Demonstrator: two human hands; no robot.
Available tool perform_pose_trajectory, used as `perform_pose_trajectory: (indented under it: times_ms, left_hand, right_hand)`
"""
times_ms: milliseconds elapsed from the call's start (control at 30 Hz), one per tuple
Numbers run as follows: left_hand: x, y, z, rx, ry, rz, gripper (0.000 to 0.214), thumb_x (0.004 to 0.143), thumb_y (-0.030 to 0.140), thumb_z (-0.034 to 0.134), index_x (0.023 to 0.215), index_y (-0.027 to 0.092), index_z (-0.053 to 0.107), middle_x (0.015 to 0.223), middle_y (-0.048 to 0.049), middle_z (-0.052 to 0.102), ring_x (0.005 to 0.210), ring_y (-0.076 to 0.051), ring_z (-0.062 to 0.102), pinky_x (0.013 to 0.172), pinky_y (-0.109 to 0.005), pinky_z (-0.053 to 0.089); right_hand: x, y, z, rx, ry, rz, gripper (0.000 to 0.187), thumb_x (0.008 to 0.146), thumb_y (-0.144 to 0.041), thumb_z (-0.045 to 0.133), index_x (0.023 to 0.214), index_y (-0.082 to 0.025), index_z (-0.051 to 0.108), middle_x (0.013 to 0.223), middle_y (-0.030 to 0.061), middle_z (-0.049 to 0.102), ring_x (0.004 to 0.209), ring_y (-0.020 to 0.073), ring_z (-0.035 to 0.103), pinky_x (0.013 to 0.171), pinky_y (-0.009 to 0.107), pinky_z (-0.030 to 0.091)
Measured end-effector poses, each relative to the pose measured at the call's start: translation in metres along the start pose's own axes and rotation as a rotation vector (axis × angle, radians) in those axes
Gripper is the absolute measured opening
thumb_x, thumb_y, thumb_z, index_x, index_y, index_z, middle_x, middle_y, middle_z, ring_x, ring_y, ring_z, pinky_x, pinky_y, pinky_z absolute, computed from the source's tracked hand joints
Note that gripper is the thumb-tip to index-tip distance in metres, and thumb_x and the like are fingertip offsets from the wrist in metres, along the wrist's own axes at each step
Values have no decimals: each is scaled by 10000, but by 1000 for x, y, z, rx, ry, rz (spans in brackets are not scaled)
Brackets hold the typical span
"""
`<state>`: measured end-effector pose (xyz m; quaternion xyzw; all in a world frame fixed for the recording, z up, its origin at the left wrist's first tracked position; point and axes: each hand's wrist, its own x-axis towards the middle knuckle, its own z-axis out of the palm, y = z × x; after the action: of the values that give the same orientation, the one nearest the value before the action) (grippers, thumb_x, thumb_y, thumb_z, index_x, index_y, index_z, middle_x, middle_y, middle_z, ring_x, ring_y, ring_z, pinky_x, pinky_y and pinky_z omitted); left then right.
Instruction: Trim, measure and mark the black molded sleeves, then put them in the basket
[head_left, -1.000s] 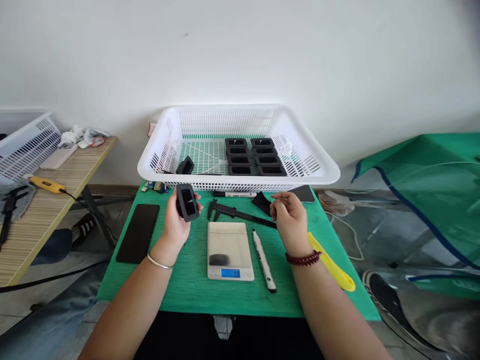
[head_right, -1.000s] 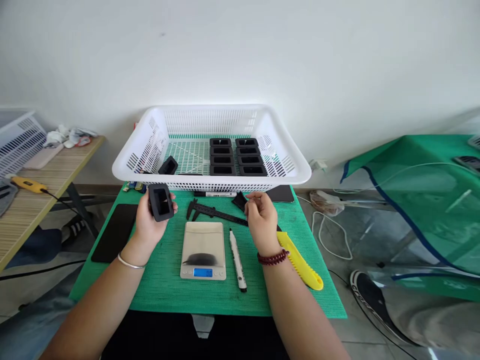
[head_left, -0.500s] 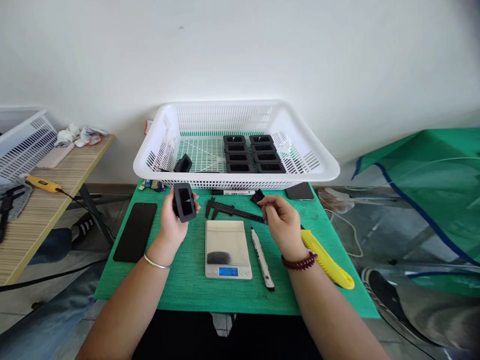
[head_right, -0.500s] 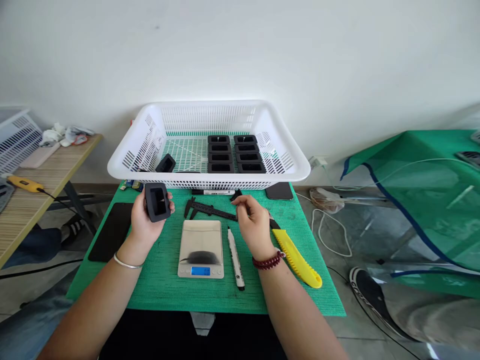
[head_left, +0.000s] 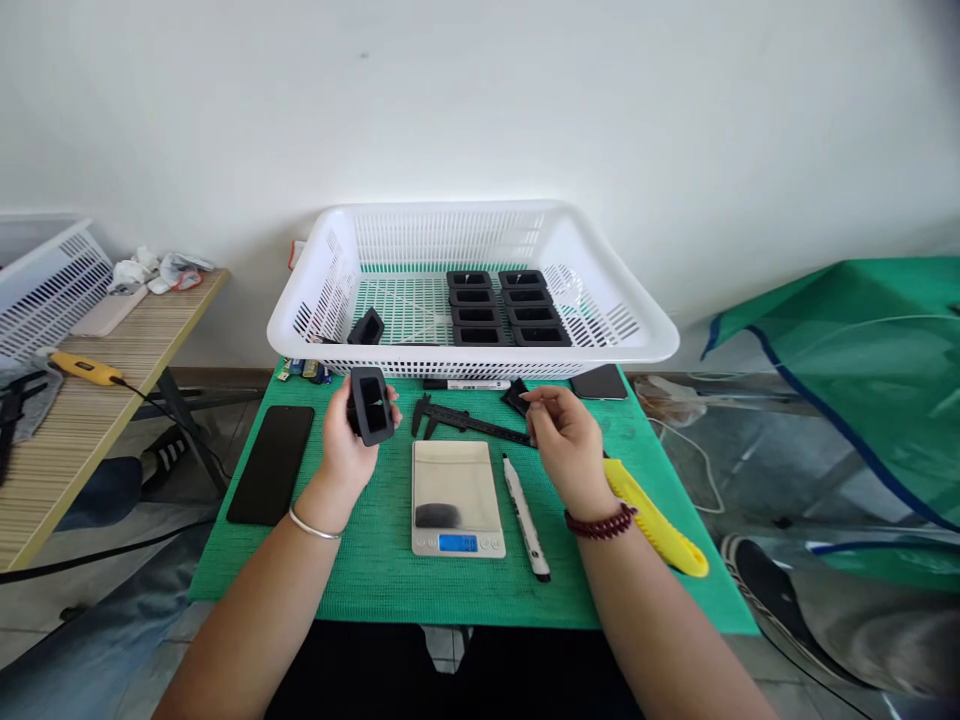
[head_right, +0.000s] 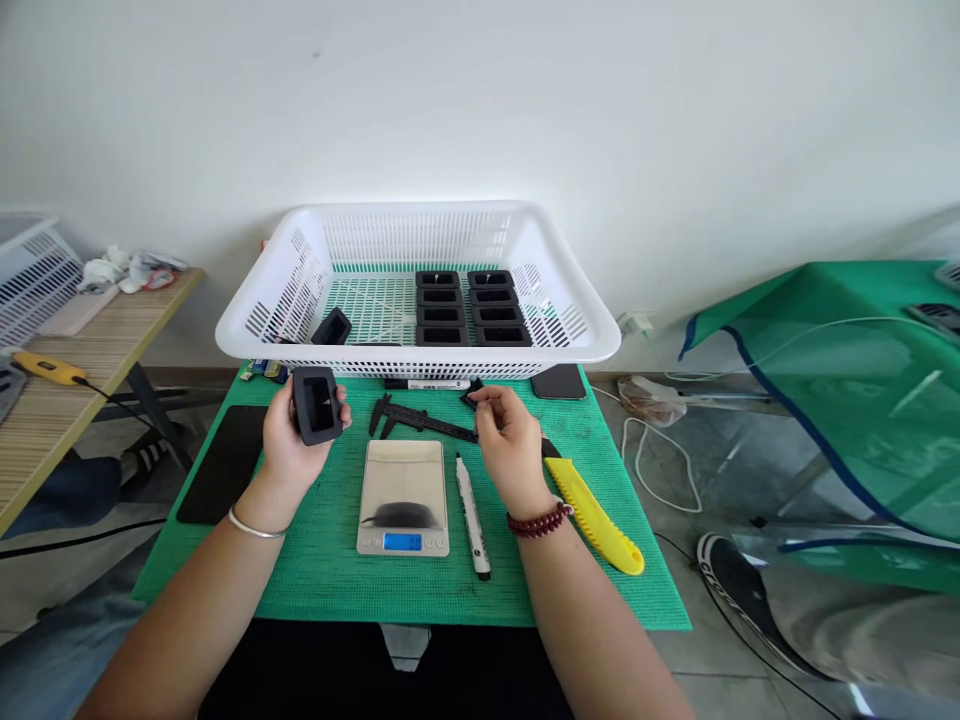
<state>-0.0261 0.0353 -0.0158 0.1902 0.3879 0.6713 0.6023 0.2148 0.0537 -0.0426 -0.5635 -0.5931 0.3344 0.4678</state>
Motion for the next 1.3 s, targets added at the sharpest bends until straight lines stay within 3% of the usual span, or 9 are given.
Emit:
perform_pose_trajectory:
  times_ms: [133, 333, 467, 600, 767, 867, 1000, 1133, 1300]
  left_hand:
    - [0, 0, -1, -14, 5, -6, 334, 863, 458, 473, 904, 154, 605, 743, -61, 645, 595, -169, 617, 559, -281, 479]
    - [0, 0, -1, -38, 27, -26, 363, 855, 475, 458, 907, 148, 608, 756, -68, 643, 597, -168, 617, 567, -284, 475]
    - [0, 1, 0, -57, 39, -43, 366, 851, 458, 427, 895, 145, 612, 758, -73, 646, 595, -168, 617, 565, -287, 470]
    - [-1, 1, 1, -55, 37, -53, 355, 854, 448, 428, 873, 146, 614, 746, -69, 643, 583, -165, 611, 557, -288, 469]
    - [-2, -1, 3, -54, 24, -62, 345, 879, 449, 441, 884, 151, 614, 752, -65, 646, 606, -169, 619, 566, -290, 478]
    - [-3, -2, 3, -55, 11, -63, 344, 890, 452, 443, 905, 154, 615, 766, -61, 649, 625, -170, 624, 587, -296, 483]
    - [-4, -4, 3, -54, -11, -33, 339, 881, 456, 455, 895, 160, 620, 797, -64, 656, 641, -172, 624, 612, -315, 489]
    - [-4, -5, 4, -65, -40, -30, 271, 858, 403, 474, 896, 168, 604, 806, -61, 650, 634, -171, 621, 599, -319, 485]
    - [-6, -5, 4, -38, -98, -18, 241, 840, 360, 543, 1066, 280, 513, 786, -9, 629, 605, -160, 613, 514, -272, 462]
  right_hand:
    - [2, 1, -2, -37, 30, 16, 157, 869, -355, 512, 925, -216, 558, 572, -47, 474, 498, 114, 433, 452, 240, 312]
    - [10, 1, -10, -164, 323, 4, 167, 811, -352, 574, 874, -198, 582, 694, -3, 578, 587, 129, 512, 548, 265, 408]
    - [14, 2, -29, -270, 401, -5, 175, 801, -351, 564, 865, -192, 597, 755, 30, 627, 650, 157, 558, 637, 314, 458]
    - [5, 10, -65, -225, 240, 100, 271, 790, -460, 568, 849, -200, 620, 762, 51, 655, 691, 193, 614, 644, 345, 491]
    - [-28, 38, -107, -675, 65, 86, 447, 757, -601, 562, 977, -217, 621, 986, 105, 654, 835, 271, 631, 728, 450, 508]
    - [-48, 58, -117, -844, -81, -38, 627, 694, -679, 590, 1067, -176, 619, 1042, 139, 618, 986, 330, 606, 869, 505, 483]
    - [-62, 72, -122, -923, -79, -86, 514, 790, -623, 508, 998, -172, 638, 1026, 134, 629, 905, 295, 634, 858, 477, 499]
    - [-62, 62, -127, -952, -35, -115, 427, 869, -543, 407, 1014, -196, 609, 947, 125, 667, 830, 291, 645, 737, 447, 513]
    - [-56, 6, -113, -741, -69, -197, 374, 939, -459, 309, 1072, -210, 555, 857, 90, 650, 766, 237, 627, 671, 366, 494]
